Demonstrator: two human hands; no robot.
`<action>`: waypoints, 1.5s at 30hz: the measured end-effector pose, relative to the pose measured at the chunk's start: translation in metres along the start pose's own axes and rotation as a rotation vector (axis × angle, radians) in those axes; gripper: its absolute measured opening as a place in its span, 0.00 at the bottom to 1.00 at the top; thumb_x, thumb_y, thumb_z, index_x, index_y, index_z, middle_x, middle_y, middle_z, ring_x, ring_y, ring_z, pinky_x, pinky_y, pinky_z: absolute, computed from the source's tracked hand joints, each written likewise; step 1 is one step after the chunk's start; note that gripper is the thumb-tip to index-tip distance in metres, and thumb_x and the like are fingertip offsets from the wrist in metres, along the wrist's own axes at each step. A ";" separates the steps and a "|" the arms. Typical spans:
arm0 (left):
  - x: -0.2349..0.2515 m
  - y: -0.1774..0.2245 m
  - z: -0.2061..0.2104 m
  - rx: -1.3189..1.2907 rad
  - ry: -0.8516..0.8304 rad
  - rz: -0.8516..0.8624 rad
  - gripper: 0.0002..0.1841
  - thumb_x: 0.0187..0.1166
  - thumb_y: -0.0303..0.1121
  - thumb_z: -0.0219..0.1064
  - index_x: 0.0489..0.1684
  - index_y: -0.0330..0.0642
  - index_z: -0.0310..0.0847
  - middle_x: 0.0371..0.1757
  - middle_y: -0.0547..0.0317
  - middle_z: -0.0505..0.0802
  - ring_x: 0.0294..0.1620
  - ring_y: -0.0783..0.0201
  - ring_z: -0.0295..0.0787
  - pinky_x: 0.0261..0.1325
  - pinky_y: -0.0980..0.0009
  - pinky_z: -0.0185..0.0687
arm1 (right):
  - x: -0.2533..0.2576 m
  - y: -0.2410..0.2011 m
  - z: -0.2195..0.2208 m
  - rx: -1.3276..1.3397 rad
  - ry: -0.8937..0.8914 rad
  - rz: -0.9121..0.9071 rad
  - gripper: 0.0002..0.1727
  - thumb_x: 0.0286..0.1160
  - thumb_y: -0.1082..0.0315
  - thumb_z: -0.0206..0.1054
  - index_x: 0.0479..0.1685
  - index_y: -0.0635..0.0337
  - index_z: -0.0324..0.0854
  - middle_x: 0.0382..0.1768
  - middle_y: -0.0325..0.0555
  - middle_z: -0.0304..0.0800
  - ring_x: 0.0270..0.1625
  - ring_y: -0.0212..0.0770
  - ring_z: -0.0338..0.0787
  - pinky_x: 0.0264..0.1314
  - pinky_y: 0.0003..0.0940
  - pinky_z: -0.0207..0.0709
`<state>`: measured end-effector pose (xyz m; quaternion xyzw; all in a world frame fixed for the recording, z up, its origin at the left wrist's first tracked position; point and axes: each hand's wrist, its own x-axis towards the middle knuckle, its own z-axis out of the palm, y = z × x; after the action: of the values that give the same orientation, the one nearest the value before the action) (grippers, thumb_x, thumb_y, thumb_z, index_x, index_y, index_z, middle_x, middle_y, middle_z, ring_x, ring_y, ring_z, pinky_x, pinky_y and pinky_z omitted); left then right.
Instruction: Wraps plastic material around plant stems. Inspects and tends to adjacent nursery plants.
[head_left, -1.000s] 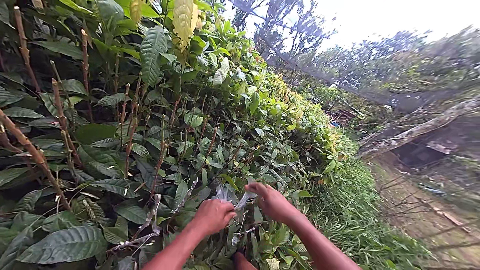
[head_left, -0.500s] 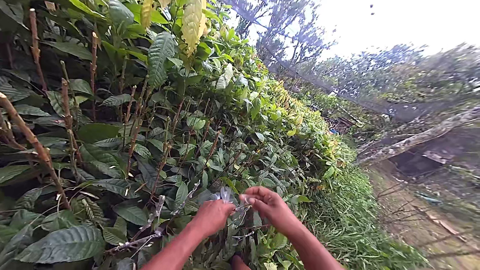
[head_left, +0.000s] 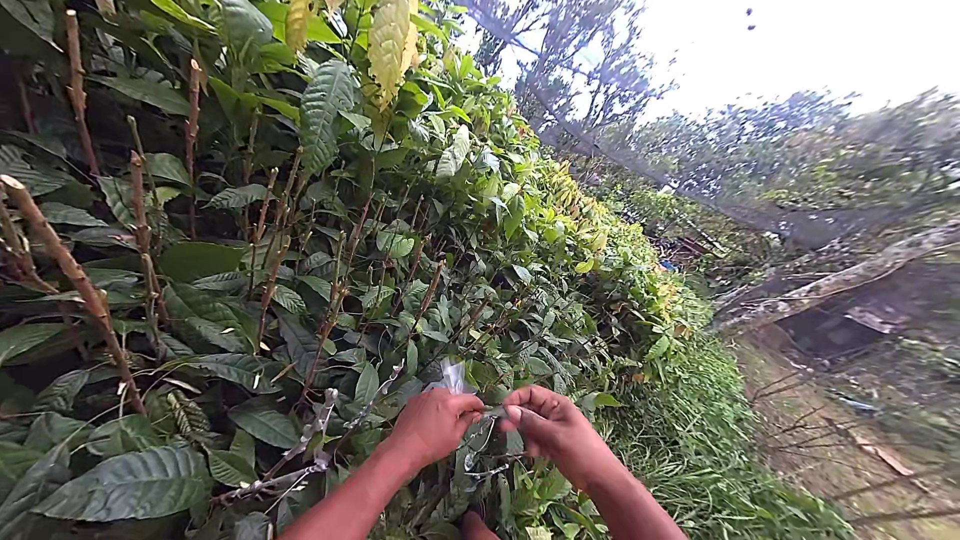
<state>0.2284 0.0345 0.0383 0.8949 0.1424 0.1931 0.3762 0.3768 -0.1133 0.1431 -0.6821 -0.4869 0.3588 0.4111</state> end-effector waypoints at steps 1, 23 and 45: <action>0.000 0.001 0.001 0.012 -0.032 0.020 0.17 0.90 0.44 0.57 0.64 0.52 0.89 0.55 0.48 0.95 0.58 0.46 0.92 0.64 0.40 0.81 | 0.006 0.002 -0.003 -0.054 0.002 -0.007 0.14 0.80 0.73 0.65 0.62 0.62 0.82 0.51 0.42 0.95 0.34 0.29 0.90 0.33 0.24 0.82; 0.002 -0.014 0.002 -0.552 0.414 -0.180 0.06 0.80 0.34 0.70 0.42 0.42 0.91 0.32 0.66 0.93 0.22 0.76 0.83 0.27 0.78 0.80 | -0.010 0.028 0.107 -1.016 -0.310 -0.546 0.06 0.76 0.77 0.66 0.42 0.65 0.89 0.42 0.57 0.93 0.43 0.58 0.95 0.40 0.56 0.88; -0.005 -0.019 0.001 -0.724 0.217 -0.078 0.06 0.81 0.32 0.67 0.44 0.41 0.88 0.35 0.68 0.88 0.24 0.79 0.75 0.29 0.82 0.71 | 0.047 0.055 0.058 -0.421 0.442 -0.214 0.09 0.76 0.67 0.69 0.48 0.61 0.87 0.43 0.45 0.90 0.43 0.38 0.90 0.51 0.38 0.85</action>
<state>0.2228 0.0443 0.0228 0.6723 0.1380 0.3103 0.6578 0.3580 -0.0661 0.0653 -0.7585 -0.5182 0.0482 0.3922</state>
